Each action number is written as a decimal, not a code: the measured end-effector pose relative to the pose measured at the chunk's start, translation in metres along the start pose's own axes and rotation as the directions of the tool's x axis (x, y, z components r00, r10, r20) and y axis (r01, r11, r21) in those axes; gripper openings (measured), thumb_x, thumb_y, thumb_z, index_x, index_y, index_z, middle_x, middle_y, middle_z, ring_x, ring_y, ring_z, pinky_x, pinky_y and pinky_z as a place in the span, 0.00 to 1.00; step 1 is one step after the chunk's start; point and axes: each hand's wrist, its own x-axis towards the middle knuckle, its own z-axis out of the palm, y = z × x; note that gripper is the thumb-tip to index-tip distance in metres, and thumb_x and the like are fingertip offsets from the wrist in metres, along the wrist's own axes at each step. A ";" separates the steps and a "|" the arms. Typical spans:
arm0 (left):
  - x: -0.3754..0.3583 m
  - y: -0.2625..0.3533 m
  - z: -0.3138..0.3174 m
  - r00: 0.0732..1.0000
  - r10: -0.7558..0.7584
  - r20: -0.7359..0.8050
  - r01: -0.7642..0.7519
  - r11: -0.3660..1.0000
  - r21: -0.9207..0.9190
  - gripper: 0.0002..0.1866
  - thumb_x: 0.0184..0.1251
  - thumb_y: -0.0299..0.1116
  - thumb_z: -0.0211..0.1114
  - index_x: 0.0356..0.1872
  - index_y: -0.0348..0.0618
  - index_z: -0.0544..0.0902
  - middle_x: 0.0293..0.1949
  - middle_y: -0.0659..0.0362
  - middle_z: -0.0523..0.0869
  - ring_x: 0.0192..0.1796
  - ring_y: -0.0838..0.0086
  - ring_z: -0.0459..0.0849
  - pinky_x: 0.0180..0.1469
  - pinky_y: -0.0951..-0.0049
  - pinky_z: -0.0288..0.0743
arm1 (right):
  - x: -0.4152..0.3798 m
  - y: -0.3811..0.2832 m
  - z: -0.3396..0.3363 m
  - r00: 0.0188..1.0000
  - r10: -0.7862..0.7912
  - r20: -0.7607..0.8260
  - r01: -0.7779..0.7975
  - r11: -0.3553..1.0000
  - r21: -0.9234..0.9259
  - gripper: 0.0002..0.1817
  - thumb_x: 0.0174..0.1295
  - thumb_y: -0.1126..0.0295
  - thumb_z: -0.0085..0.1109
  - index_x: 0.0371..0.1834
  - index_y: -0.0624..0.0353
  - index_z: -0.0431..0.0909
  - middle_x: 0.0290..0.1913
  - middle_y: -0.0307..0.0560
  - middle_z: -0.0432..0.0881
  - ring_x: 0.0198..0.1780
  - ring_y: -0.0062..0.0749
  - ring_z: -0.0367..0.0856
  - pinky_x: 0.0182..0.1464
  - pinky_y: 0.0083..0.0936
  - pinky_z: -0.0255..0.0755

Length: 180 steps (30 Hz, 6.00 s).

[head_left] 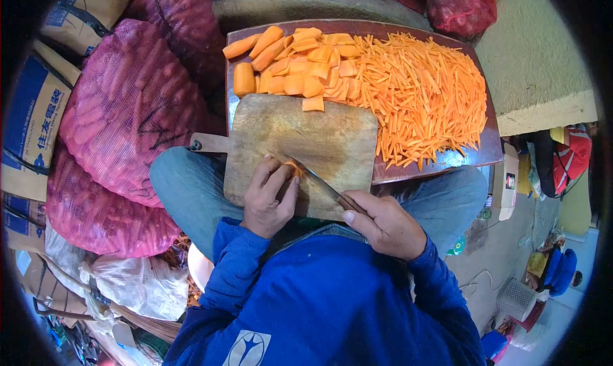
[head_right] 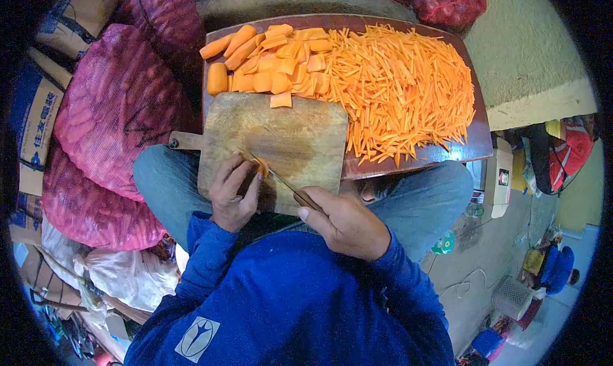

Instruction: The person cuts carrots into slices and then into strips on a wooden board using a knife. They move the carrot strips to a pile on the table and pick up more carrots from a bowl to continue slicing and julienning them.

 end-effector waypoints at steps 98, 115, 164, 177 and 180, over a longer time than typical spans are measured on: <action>-0.006 -0.007 -0.004 0.999 0.039 -0.032 -0.040 0.999 -0.027 0.11 0.64 0.16 0.75 0.46 0.35 0.88 0.44 0.49 0.90 0.47 0.54 0.92 0.78 0.44 0.76 | 0.015 -0.002 0.013 0.999 -0.038 0.002 0.038 0.998 0.058 0.12 0.82 0.64 0.58 0.54 0.63 0.79 0.30 0.54 0.77 0.32 0.36 0.76 0.39 0.37 0.75; -0.005 -0.006 -0.004 0.999 0.031 -0.037 -0.032 0.999 -0.041 0.12 0.62 0.18 0.77 0.46 0.34 0.88 0.44 0.47 0.90 0.48 0.51 0.92 0.75 0.46 0.80 | 0.017 0.005 0.019 1.000 -0.027 0.011 0.027 1.000 0.007 0.16 0.83 0.59 0.56 0.57 0.62 0.78 0.37 0.68 0.85 0.41 0.69 0.88 0.44 0.53 0.79; 0.073 -0.029 0.023 0.922 0.164 0.351 -0.191 0.981 0.043 0.26 0.62 0.23 0.78 0.62 0.33 0.81 0.54 0.43 0.83 0.56 0.46 0.85 0.59 0.55 0.82 | 0.034 0.088 -0.018 0.971 0.201 0.132 -0.231 0.633 0.739 0.19 0.86 0.53 0.53 0.59 0.59 0.79 0.27 0.36 0.78 0.15 0.15 0.69 0.16 0.19 0.61; 0.093 -0.034 0.007 0.876 0.166 0.454 -0.172 0.985 -0.029 0.17 0.63 0.27 0.79 0.48 0.40 0.80 0.45 0.48 0.83 0.49 0.45 0.86 0.52 0.51 0.80 | 0.026 0.092 -0.007 0.971 0.235 0.049 -0.178 0.566 0.805 0.19 0.85 0.55 0.55 0.58 0.62 0.80 0.28 0.39 0.80 0.15 0.20 0.71 0.16 0.21 0.63; 0.104 -0.028 0.000 0.837 0.160 0.523 -0.175 0.984 -0.021 0.15 0.66 0.30 0.77 0.49 0.42 0.81 0.45 0.47 0.84 0.50 0.44 0.87 0.51 0.49 0.81 | 0.025 0.091 -0.006 0.967 0.253 0.032 -0.167 0.530 0.831 0.18 0.85 0.56 0.56 0.59 0.61 0.80 0.26 0.40 0.79 0.14 0.20 0.71 0.15 0.21 0.62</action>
